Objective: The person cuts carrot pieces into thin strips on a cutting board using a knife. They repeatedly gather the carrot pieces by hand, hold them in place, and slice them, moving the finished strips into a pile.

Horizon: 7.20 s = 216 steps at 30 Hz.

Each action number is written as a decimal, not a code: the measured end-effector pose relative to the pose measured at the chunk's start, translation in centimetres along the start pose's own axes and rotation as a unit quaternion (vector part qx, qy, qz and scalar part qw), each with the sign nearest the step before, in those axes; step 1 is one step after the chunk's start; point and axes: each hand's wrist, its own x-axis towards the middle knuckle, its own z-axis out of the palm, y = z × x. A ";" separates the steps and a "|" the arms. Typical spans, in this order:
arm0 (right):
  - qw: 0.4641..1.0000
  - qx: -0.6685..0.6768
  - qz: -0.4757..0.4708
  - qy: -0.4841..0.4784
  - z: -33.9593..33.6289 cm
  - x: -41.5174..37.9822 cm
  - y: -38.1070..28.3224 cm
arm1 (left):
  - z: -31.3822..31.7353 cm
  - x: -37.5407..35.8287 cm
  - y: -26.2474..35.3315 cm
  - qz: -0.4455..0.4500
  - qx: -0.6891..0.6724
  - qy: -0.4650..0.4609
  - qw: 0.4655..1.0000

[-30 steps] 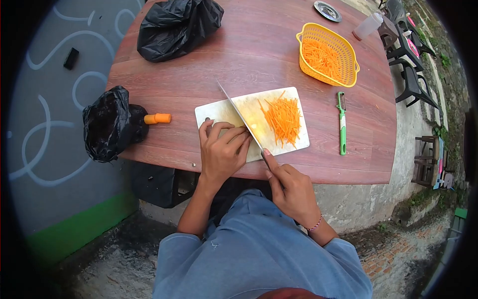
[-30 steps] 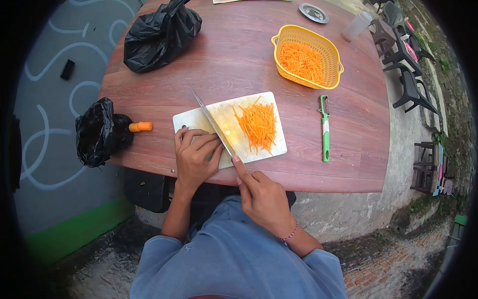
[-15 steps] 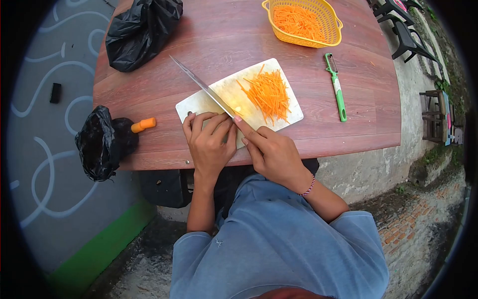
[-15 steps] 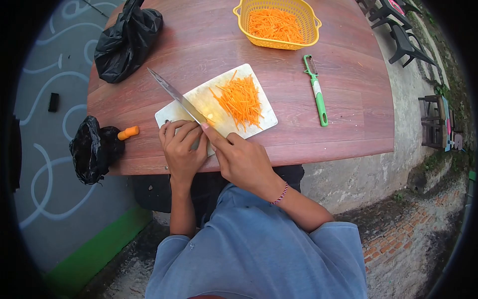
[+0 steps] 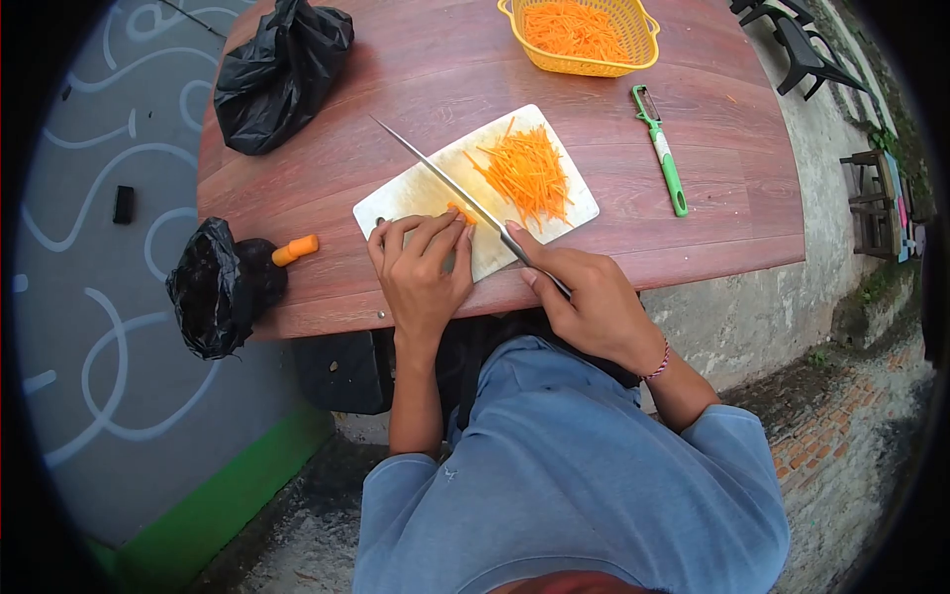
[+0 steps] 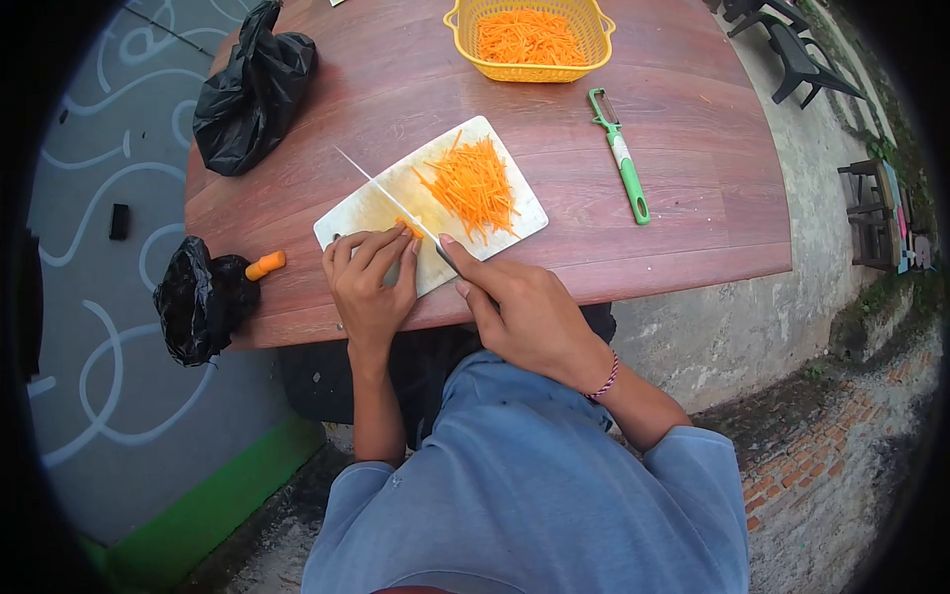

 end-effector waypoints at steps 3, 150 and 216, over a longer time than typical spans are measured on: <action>1.000 -0.001 -0.012 -0.004 0.4 -0.2 0.0 | 0.1 -0.1 0.0 0.001 0.003 0.007 1.000; 0.997 0.026 0.066 -0.044 0.3 1.2 -0.4 | 0.4 -1.0 -0.4 0.000 -0.028 0.027 0.999; 0.996 -0.073 -0.042 -0.002 2.3 0.9 -0.3 | 0.8 -1.3 -0.6 -0.004 -0.025 0.014 1.000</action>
